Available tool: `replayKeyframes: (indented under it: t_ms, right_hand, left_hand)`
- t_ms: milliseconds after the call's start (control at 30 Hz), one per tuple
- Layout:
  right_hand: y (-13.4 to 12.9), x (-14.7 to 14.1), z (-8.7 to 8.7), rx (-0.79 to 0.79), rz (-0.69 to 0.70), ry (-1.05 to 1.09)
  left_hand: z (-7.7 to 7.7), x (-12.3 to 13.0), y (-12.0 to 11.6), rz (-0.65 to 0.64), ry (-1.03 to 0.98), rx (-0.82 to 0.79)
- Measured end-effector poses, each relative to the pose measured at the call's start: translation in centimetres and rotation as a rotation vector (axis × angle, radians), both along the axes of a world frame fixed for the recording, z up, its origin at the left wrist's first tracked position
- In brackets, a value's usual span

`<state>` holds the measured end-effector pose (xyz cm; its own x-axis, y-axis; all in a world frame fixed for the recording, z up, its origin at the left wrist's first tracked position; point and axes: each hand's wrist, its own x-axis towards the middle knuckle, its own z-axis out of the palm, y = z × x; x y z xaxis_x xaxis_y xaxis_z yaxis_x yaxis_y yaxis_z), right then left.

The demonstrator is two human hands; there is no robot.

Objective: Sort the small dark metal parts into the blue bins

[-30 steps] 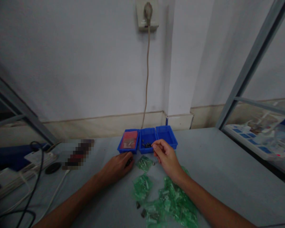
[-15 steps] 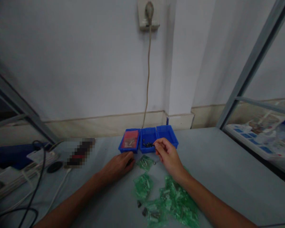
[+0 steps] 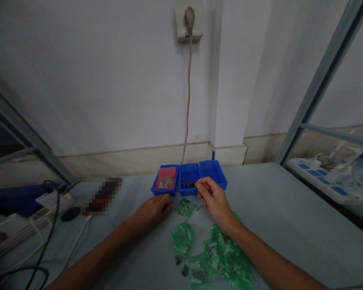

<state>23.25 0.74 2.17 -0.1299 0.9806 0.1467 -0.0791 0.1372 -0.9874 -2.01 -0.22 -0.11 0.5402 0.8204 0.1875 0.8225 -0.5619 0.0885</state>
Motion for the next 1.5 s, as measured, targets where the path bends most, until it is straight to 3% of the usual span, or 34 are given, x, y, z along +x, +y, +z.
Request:
replayKeyframes:
  t_ms: [433,800,1200,1500]
  right_hand:
    - [0.2,-0.1,-0.5,-0.017,0.023,0.033]
    - [0.1,-0.1,-0.4,-0.113,0.163,0.349]
    - [0.0,-0.3,-0.6,-0.147,0.156,0.307]
    - [-0.4,-0.2,0.0,-0.14,0.176,0.287]
  left_hand:
    - [-0.3,-0.1,0.2,-0.009,-0.019,-0.005]
    - [0.2,0.0,0.0,0.004,-0.029,-0.004]
    - [0.0,0.1,-0.1,0.018,-0.01,0.024]
    - [0.7,0.2,-0.6,0.057,0.022,0.036]
